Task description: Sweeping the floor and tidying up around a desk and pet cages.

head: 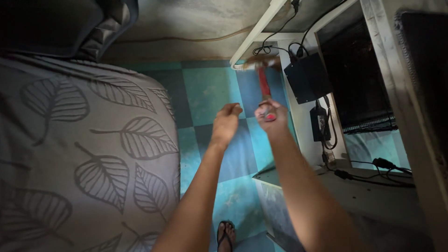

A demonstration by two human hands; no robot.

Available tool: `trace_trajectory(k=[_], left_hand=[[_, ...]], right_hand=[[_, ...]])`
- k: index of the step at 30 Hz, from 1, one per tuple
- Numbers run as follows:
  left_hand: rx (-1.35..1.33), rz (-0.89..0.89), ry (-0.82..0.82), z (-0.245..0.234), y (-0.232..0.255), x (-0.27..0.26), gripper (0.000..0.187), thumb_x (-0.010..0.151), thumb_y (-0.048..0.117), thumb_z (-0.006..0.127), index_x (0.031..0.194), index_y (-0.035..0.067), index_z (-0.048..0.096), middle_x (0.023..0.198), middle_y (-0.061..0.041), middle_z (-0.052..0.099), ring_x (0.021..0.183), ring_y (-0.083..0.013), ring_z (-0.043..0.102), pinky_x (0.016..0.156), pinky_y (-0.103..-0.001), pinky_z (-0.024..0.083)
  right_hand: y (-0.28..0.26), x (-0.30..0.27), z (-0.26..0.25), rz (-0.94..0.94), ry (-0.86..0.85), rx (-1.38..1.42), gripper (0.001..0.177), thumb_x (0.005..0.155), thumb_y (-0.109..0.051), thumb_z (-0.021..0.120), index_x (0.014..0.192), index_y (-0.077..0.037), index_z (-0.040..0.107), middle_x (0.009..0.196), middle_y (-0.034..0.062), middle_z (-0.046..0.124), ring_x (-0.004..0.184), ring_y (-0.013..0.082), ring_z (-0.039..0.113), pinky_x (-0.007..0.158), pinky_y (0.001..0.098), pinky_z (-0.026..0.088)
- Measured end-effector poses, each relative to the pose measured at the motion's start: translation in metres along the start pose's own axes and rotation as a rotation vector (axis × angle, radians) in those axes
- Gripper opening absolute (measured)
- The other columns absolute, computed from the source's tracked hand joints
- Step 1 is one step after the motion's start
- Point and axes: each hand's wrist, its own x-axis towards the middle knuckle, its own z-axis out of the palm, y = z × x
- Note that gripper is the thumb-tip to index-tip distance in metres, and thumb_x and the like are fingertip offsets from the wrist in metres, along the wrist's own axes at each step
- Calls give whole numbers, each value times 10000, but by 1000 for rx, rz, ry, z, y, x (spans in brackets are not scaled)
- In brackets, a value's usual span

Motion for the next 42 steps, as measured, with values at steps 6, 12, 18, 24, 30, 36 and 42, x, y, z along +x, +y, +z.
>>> trace_trajectory(k=[6,12,18,24,30,36,42], left_hand=[[50,-157,7,-3,9,-14,434,930,398,577,1238,119,702,1190,-118,745,1147,-283,680,996,-370,489],[99,20,-13,9,8,-18,453,944,440,556,1223,121,716,1221,-162,722,1206,-330,645,1025,-387,478],[131,-30,-61,9,42,-38,457,947,426,537,1226,107,709,1229,-167,720,1204,-343,642,1023,-400,474],[61,-89,-29,-15,91,-75,447,907,406,565,1216,118,711,1164,-151,761,1157,-306,703,999,-371,502],[170,-116,29,-28,84,-81,427,892,389,604,1217,147,741,1206,-136,723,1205,-315,651,1021,-377,479],[160,-182,-7,-24,104,-95,444,920,422,567,1244,162,724,1269,-112,708,1241,-299,620,1047,-384,449],[189,-156,-40,0,105,-104,445,911,422,578,1224,140,725,1222,-116,728,1179,-292,653,1011,-374,476]], right_hand=[[15,-75,-34,-46,344,167,248,1063,-177,458,1176,-66,649,605,-13,448,518,111,469,504,253,430],[17,-82,-56,-51,607,-71,424,1017,-380,470,687,-147,343,533,-7,296,428,166,363,465,316,386],[96,-124,-11,-53,583,-111,155,926,-145,476,783,-103,433,596,75,439,431,187,400,436,327,373],[73,-142,-10,155,159,128,225,959,-77,572,764,-117,466,453,-45,317,379,104,327,403,261,336],[31,-140,-84,120,439,34,275,868,-89,489,612,-157,417,451,-23,363,359,86,304,399,237,303],[19,-173,-20,-84,594,153,197,874,-54,426,683,-100,429,566,56,473,475,185,485,485,299,404],[9,-173,-34,-54,193,386,146,932,-162,505,800,-101,524,634,33,520,524,173,526,520,308,454]])
